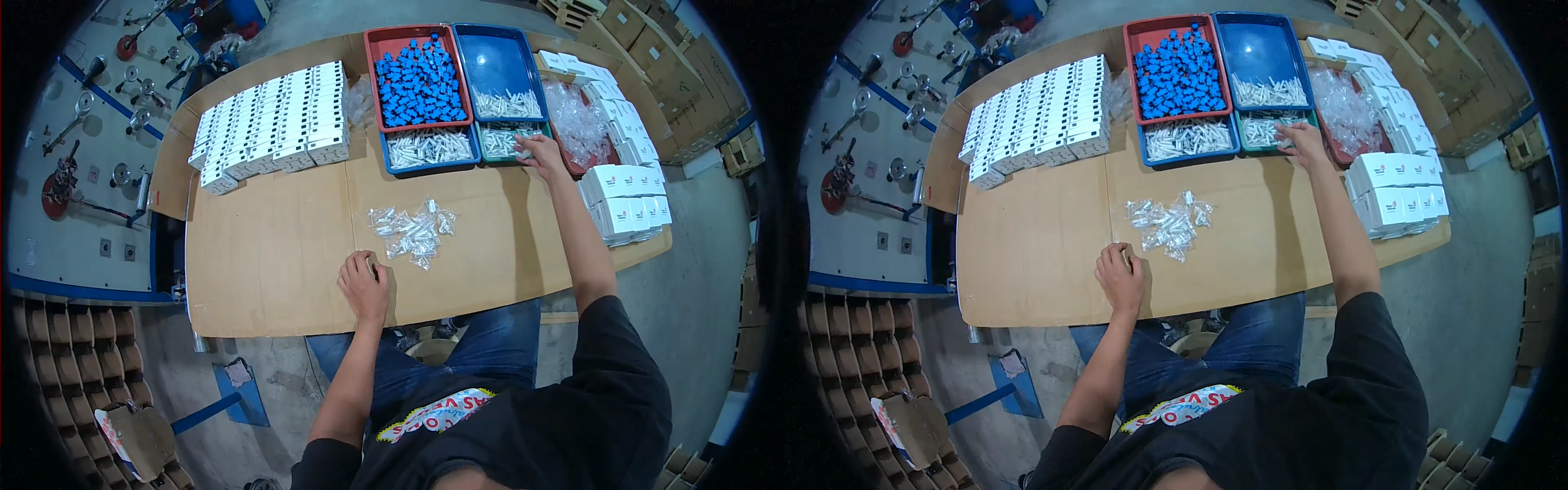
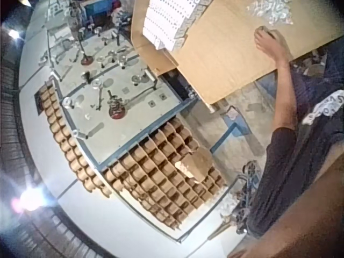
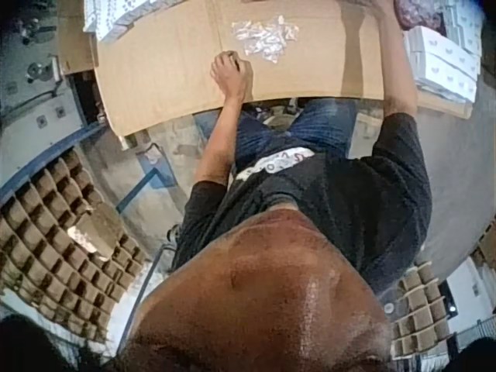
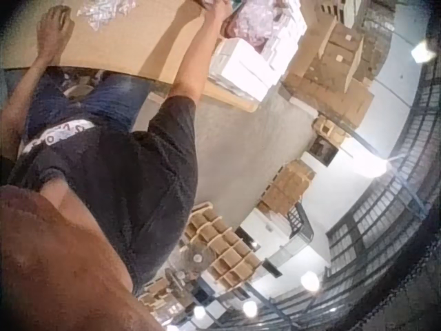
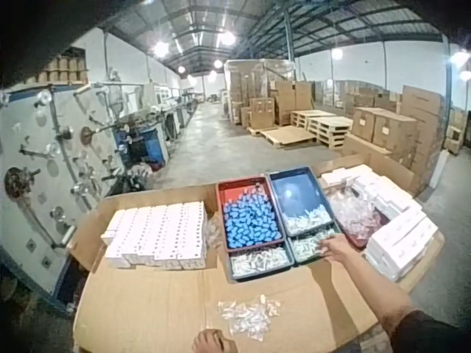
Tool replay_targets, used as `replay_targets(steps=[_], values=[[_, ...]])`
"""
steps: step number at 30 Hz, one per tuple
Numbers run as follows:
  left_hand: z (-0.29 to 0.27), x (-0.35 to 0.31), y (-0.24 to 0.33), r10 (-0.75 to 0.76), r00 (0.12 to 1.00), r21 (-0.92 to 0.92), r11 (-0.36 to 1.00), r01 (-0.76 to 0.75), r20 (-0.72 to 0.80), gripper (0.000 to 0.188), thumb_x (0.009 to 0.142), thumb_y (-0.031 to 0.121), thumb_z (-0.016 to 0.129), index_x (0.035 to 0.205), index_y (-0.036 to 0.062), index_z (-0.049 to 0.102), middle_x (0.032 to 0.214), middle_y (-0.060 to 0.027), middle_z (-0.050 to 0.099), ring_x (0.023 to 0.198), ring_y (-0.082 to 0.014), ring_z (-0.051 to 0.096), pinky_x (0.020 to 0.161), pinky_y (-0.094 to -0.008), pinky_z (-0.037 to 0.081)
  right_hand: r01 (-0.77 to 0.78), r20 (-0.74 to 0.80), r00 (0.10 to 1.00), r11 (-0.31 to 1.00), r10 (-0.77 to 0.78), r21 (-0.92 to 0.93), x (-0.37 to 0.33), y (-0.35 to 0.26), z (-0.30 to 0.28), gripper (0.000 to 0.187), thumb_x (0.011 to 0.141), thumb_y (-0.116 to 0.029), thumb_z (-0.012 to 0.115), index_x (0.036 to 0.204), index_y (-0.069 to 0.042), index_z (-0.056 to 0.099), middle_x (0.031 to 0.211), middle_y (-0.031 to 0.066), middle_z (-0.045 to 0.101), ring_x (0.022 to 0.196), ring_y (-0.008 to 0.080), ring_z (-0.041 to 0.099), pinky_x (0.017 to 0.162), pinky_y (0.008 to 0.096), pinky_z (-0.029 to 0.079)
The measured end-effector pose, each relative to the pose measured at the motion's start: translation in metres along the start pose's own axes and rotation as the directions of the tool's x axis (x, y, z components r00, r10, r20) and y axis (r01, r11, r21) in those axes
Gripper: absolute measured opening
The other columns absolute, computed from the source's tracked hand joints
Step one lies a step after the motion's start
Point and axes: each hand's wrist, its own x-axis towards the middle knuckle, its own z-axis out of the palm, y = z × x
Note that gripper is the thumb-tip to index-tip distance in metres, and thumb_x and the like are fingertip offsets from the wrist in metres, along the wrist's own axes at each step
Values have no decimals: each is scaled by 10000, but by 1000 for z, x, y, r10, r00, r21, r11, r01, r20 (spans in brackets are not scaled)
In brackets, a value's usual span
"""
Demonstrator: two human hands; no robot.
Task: The person sits at a table and repeatedly picks small white boxes and plastic-wrapped components from trays. They place the components into the boxes, close them, and stack the finished boxes on the table. The process continues with multiple units throughout the clip.
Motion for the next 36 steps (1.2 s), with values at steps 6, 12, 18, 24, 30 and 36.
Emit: replay_targets(steps=[6,12,18,24,30,36], values=[[2,-1,3,5,1000,8,1000,-5,9,310,899,154,684,1204,111,650,1264,-74,641,1192,-291,589,1014,-456,430,-148,59,985,965,165,-216,60,-17,-13,290,843,-116,927,984,-71,678,827,-2,615,695,127,606,626,298,580],[5,0,7,14,1000,-6,1000,-14,12,305,900,157,683,1200,109,650,1272,-76,643,1195,-291,586,1017,-455,426,11,217,972,901,92,-434,101,-33,-33,146,905,-50,830,874,-19,691,783,67,668,650,164,670,576,310,592],[-3,-2,1,-9,1000,19,1000,9,1,306,897,157,685,1196,105,647,1254,-75,641,1187,-292,585,1019,-453,420,98,182,983,790,17,-605,71,-62,12,238,984,-127,764,907,93,714,789,127,689,636,211,709,518,358,615],[2,0,3,6,1000,8,1000,-6,1,309,890,151,682,1194,106,649,1242,-74,641,1180,-289,587,1004,-449,424,260,226,965,605,-133,-753,60,-66,-3,353,1015,-260,734,1020,92,751,809,104,722,583,209,682,510,389,596],[2,2,3,1,1000,7,1000,-1,5,310,887,154,682,1192,106,651,1242,-74,642,1184,-290,589,999,-452,429,184,71,981,751,-181,-634,79,-56,-48,326,963,-293,760,943,32,783,708,64,688,558,186,646,489,361,504],[3,1,6,18,1000,-19,1000,-18,-11,285,901,135,683,1182,96,650,1213,-87,640,1155,-306,595,978,-464,437,262,-362,874,941,-325,-214,96,-62,-138,701,975,-243,765,1542,21,447,1010,181,767,744,265,776,555,359,613]])
